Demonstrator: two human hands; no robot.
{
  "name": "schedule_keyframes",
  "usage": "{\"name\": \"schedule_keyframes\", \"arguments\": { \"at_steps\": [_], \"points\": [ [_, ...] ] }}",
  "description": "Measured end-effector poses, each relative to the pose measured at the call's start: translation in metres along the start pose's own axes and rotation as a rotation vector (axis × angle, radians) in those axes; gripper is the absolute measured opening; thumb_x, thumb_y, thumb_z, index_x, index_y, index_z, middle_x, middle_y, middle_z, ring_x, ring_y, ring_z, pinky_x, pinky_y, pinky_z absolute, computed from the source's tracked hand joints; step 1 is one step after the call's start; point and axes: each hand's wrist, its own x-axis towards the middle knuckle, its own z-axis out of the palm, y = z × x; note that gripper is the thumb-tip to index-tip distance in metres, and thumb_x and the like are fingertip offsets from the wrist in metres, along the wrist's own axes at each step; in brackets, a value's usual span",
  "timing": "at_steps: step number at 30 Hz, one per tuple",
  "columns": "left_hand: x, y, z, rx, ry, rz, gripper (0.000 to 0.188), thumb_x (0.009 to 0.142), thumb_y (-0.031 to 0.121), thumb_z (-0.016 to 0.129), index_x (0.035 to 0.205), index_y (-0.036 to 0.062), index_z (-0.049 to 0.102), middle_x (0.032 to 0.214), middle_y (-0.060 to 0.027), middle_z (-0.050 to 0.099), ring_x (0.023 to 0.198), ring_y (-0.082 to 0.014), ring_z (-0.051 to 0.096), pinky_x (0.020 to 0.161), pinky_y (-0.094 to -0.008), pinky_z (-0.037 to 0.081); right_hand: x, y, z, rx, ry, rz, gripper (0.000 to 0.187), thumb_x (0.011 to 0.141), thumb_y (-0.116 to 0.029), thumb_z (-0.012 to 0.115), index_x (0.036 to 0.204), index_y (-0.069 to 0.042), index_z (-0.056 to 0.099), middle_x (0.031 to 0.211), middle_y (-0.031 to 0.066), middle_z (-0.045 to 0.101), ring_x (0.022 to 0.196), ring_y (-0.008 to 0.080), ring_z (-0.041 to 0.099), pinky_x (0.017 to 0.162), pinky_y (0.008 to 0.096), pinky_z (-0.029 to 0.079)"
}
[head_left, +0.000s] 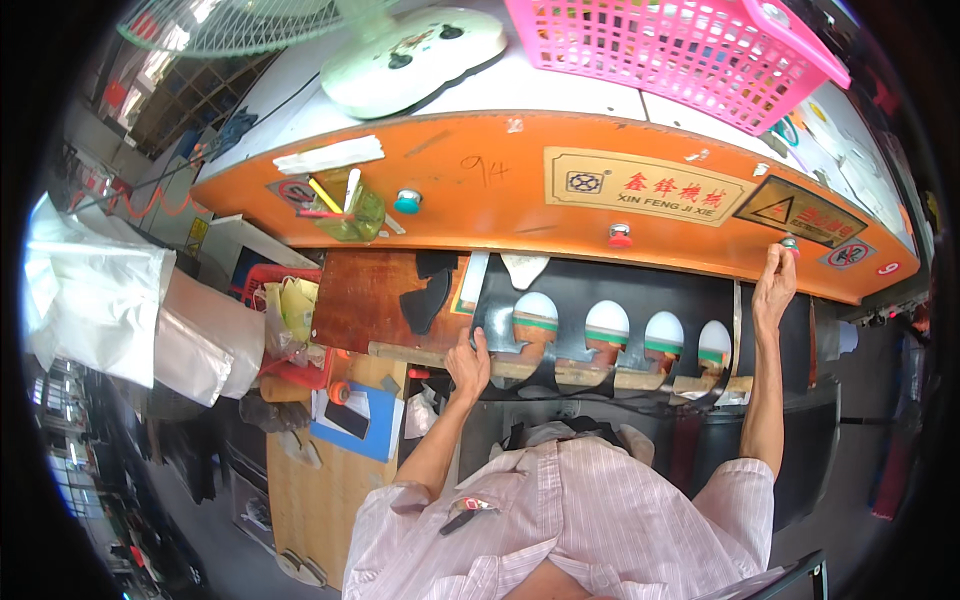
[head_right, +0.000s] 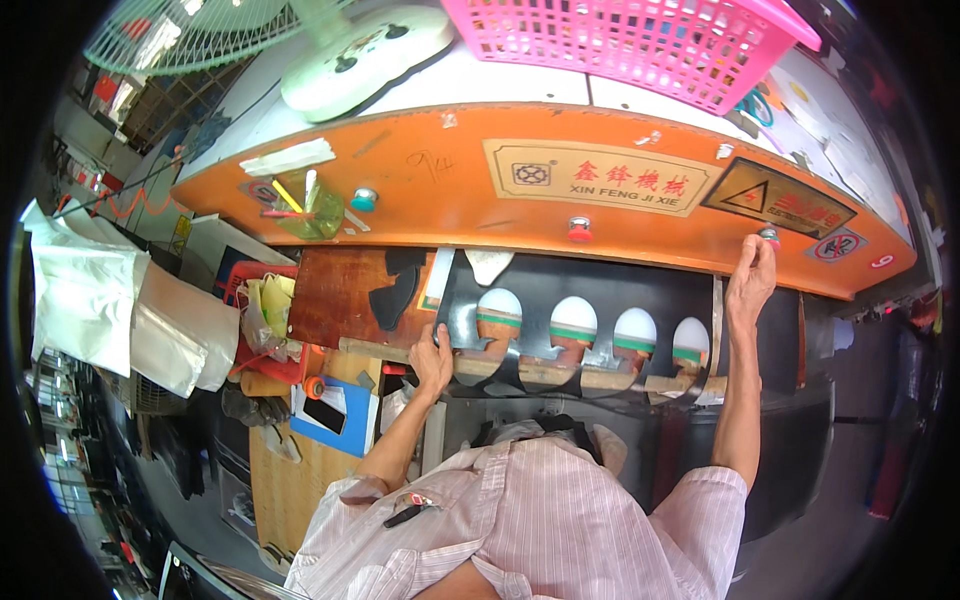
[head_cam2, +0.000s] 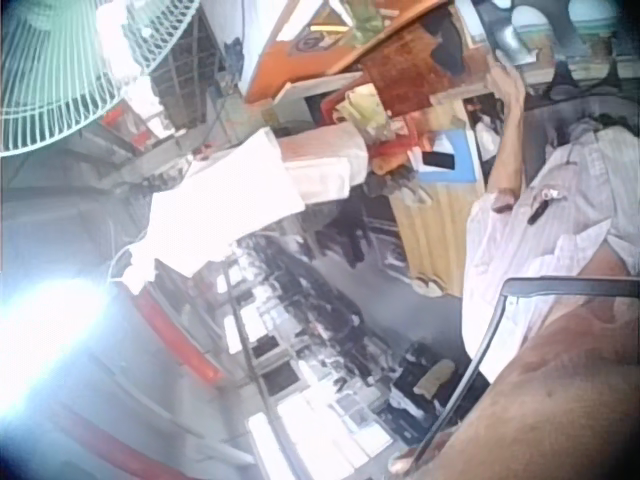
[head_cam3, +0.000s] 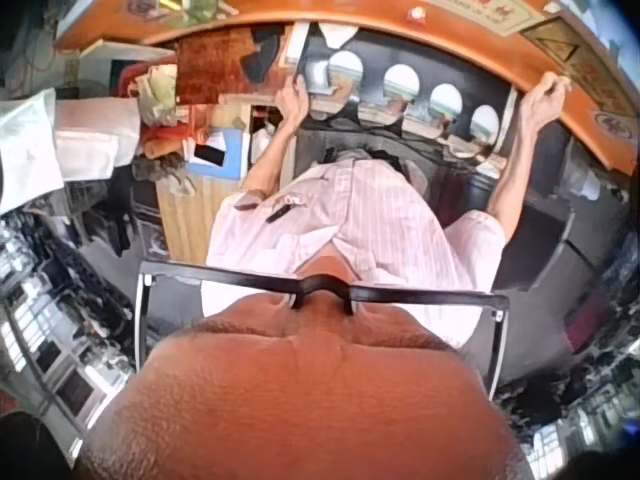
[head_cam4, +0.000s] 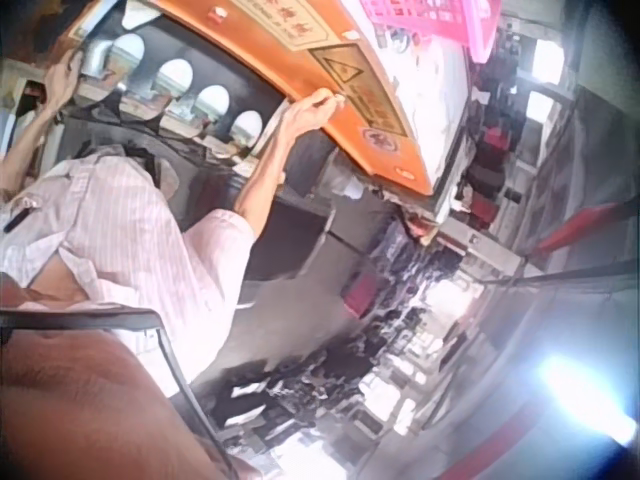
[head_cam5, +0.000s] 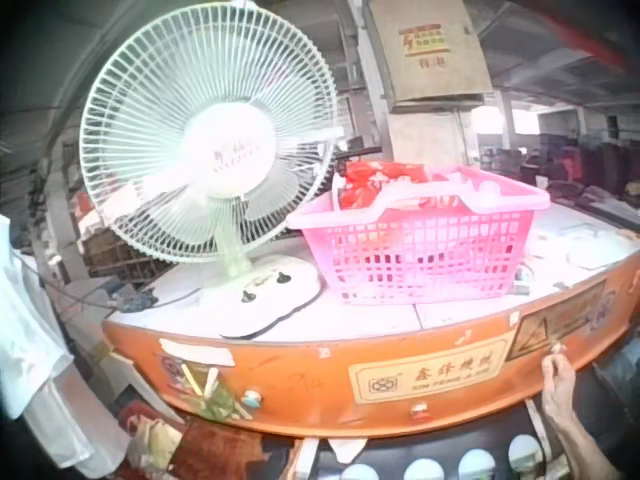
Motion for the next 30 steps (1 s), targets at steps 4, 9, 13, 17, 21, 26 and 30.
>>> {"name": "schedule_keyframes", "arguments": {
  "at_steps": [4, 9, 13, 17, 21, 26, 30],
  "points": [
    [0.027, 0.011, 0.004, -0.054, -0.027, 0.001, 0.043, 0.107, 0.042, 0.052, 0.099, 0.0023, 0.067, 0.070, -0.0274, 0.066, 0.073, -0.0515, 0.066, 0.071, -0.0616, 0.048, -0.038, -0.008, -0.015, 0.077, -0.110, 0.001, 0.023, 0.109, -0.019, 0.058, 0.105, 0.002, 0.067, 0.088, 0.0060, 0.063, 0.081, 0.0130, 0.057, 0.076, 0.0323, 0.049],
    [0.040, 0.021, 0.008, -0.050, -0.031, -0.018, 0.045, 0.106, 0.045, 0.053, 0.101, 0.0031, 0.068, 0.074, -0.0277, 0.068, 0.077, -0.0509, 0.068, 0.074, -0.0595, 0.050, -0.127, -0.027, 0.002, -0.086, -0.273, -0.117, 0.010, 0.099, -0.011, 0.068, 0.096, -0.002, 0.070, 0.085, 0.0126, 0.066, 0.078, 0.0267, 0.064, 0.072, 0.0378, 0.051],
    [0.039, 0.022, 0.008, -0.066, -0.015, -0.009, 0.046, 0.105, 0.047, 0.053, 0.101, 0.0035, 0.068, 0.077, -0.0276, 0.069, 0.080, -0.0514, 0.068, 0.075, -0.0595, 0.050, -0.171, -0.029, 0.022, -0.233, -0.448, -0.208, 0.019, 0.091, -0.016, 0.073, 0.103, -0.002, 0.070, 0.092, 0.0134, 0.067, 0.093, 0.0335, 0.061, 0.086, 0.0471, 0.044],
    [0.038, 0.023, 0.005, 0.003, -0.004, -0.021, 0.045, 0.105, 0.044, 0.056, 0.099, 0.0018, 0.070, 0.079, -0.0267, 0.071, 0.080, -0.0471, 0.070, 0.075, -0.0532, 0.052, -0.191, -0.027, 0.032, -0.262, -0.418, -0.313, 0.015, 0.090, -0.015, 0.073, 0.100, -0.004, 0.071, 0.094, 0.0119, 0.068, 0.099, 0.0319, 0.059, 0.092, 0.0464, 0.040],
    [0.040, 0.023, 0.004, 0.003, -0.012, -0.002, 0.046, 0.105, 0.046, 0.053, 0.100, 0.0029, 0.069, 0.082, -0.0289, 0.071, 0.085, -0.0514, 0.069, 0.078, -0.0585, 0.050, -0.202, -0.020, 0.036, -0.268, -0.315, -0.360, 0.009, 0.091, -0.012, 0.071, 0.094, -0.004, 0.072, 0.093, 0.0133, 0.069, 0.099, 0.0333, 0.061, 0.092, 0.0472, 0.041],
    [0.032, 0.013, 0.003, -0.033, -0.016, 0.042, 0.044, 0.104, 0.044, 0.054, 0.106, 0.0023, 0.069, 0.085, -0.0309, 0.071, 0.087, -0.0527, 0.069, 0.081, -0.0610, 0.051, -0.222, -0.013, 0.037, -0.343, -0.398, -0.286, 0.014, 0.091, -0.015, 0.071, 0.089, -0.002, 0.076, 0.095, 0.0157, 0.072, 0.101, 0.0329, 0.064, 0.096, 0.0478, 0.041],
    [0.007, -0.001, -0.006, -0.054, -0.046, 0.022, 0.043, 0.104, 0.042, 0.055, 0.108, 0.0019, 0.070, 0.084, -0.0296, 0.072, 0.086, -0.0518, 0.069, 0.080, -0.0595, 0.051, -0.249, -0.018, 0.021, -0.355, -0.347, -0.292, 0.013, 0.089, -0.016, 0.074, 0.091, -0.003, 0.078, 0.095, 0.0143, 0.073, 0.102, 0.0325, 0.064, 0.098, 0.0471, 0.041]
  ]
}}
